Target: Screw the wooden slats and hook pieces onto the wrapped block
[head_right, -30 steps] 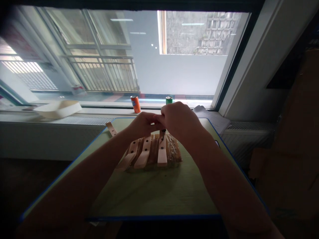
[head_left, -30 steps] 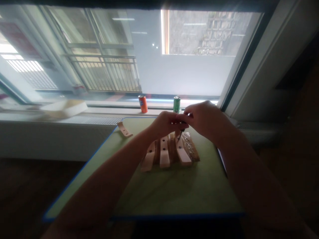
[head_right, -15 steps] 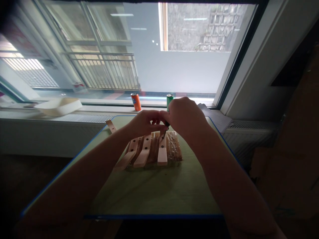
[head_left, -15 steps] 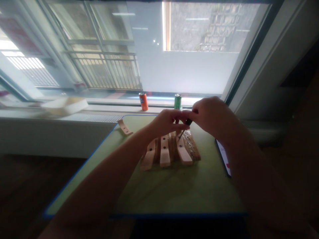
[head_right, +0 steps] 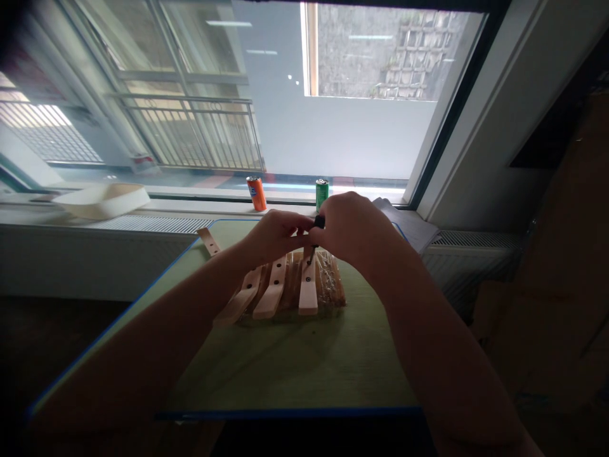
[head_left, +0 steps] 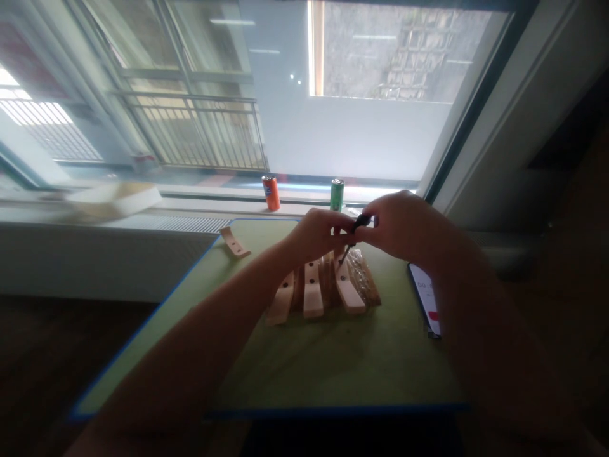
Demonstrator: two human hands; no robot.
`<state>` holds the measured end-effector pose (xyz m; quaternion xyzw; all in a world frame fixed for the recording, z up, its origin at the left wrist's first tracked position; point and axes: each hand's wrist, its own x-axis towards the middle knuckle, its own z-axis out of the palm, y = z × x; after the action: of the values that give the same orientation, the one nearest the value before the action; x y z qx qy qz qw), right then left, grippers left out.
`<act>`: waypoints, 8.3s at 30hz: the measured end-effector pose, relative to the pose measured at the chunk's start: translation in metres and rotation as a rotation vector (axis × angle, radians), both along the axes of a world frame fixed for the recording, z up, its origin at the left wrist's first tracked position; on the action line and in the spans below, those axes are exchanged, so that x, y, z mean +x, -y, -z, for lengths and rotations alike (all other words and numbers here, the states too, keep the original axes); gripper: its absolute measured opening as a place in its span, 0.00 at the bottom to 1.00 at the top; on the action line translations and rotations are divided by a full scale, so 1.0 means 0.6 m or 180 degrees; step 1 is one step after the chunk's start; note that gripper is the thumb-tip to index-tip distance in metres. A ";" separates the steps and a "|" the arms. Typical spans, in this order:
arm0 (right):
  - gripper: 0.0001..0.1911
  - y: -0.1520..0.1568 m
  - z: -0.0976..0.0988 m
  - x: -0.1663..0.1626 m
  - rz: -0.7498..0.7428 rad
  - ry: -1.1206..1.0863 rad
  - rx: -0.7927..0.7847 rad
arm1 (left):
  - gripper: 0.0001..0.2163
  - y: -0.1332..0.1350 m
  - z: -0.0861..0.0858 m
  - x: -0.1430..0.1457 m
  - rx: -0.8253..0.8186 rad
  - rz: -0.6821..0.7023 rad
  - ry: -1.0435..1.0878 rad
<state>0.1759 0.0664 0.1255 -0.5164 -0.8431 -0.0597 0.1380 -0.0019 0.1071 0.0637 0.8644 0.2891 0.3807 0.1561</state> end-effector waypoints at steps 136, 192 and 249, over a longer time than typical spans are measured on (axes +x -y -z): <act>0.34 -0.023 0.005 -0.004 -0.0074 0.0313 0.0247 | 0.13 -0.006 0.004 -0.010 -0.0134 -0.0104 0.0062; 0.38 -0.006 0.005 -0.004 -0.0082 0.0508 0.0048 | 0.12 0.004 0.015 0.006 0.0527 0.0102 -0.0055; 0.17 0.005 -0.004 -0.003 -0.0874 -0.0491 -0.0221 | 0.10 -0.005 0.006 -0.012 0.0723 0.0097 -0.0560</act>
<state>0.1743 0.0637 0.1280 -0.4038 -0.8942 0.0287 0.1913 -0.0089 0.1098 0.0602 0.9108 0.2436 0.3312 0.0371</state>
